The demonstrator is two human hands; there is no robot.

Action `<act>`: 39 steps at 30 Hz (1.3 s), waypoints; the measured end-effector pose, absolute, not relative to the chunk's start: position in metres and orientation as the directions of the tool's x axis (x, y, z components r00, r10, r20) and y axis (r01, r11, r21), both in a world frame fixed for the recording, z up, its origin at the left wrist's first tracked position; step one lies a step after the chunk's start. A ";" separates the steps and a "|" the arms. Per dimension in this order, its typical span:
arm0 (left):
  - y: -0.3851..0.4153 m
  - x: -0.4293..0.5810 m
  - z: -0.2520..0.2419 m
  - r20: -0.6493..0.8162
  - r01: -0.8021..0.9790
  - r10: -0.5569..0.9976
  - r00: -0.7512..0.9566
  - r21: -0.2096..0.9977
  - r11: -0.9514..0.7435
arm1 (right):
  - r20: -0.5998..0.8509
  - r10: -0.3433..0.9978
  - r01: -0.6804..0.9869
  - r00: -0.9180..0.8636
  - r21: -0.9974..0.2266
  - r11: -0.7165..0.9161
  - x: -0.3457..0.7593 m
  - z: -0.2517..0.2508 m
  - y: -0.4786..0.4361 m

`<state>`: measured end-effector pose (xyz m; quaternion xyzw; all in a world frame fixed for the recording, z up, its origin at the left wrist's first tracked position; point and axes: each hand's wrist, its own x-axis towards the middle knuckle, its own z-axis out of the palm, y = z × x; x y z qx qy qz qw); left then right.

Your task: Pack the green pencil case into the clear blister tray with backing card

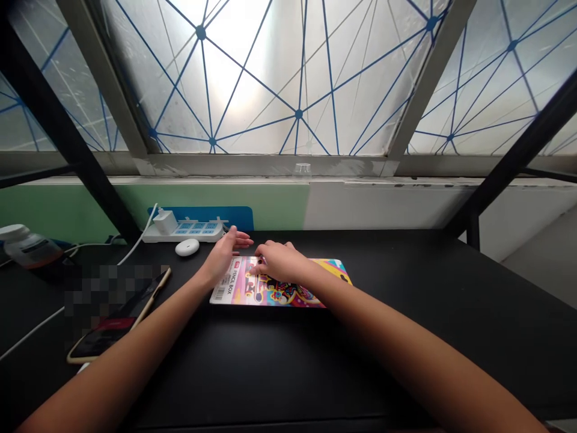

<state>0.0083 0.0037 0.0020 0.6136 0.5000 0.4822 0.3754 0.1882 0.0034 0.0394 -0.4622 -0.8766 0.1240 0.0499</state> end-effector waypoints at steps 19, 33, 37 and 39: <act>-0.019 0.005 0.039 0.609 0.766 0.518 0.601 -0.255 -0.589 | 0.375 0.774 0.820 -0.510 -0.057 0.569 0.298 0.056 -0.030; -0.009 0.003 0.010 0.372 0.711 0.710 0.598 0.163 -0.684 | 0.111 0.698 0.693 -0.707 -0.089 0.716 0.271 0.045 -0.045; -0.006 0.001 0.004 0.269 0.754 0.770 0.578 0.186 -0.630 | 0.138 0.770 0.733 -0.623 -0.243 0.636 0.281 0.039 -0.033; -0.010 0.006 0.005 0.306 0.757 0.756 0.579 0.142 -0.638 | 0.159 0.788 0.741 -0.595 -0.272 0.614 0.287 0.033 -0.023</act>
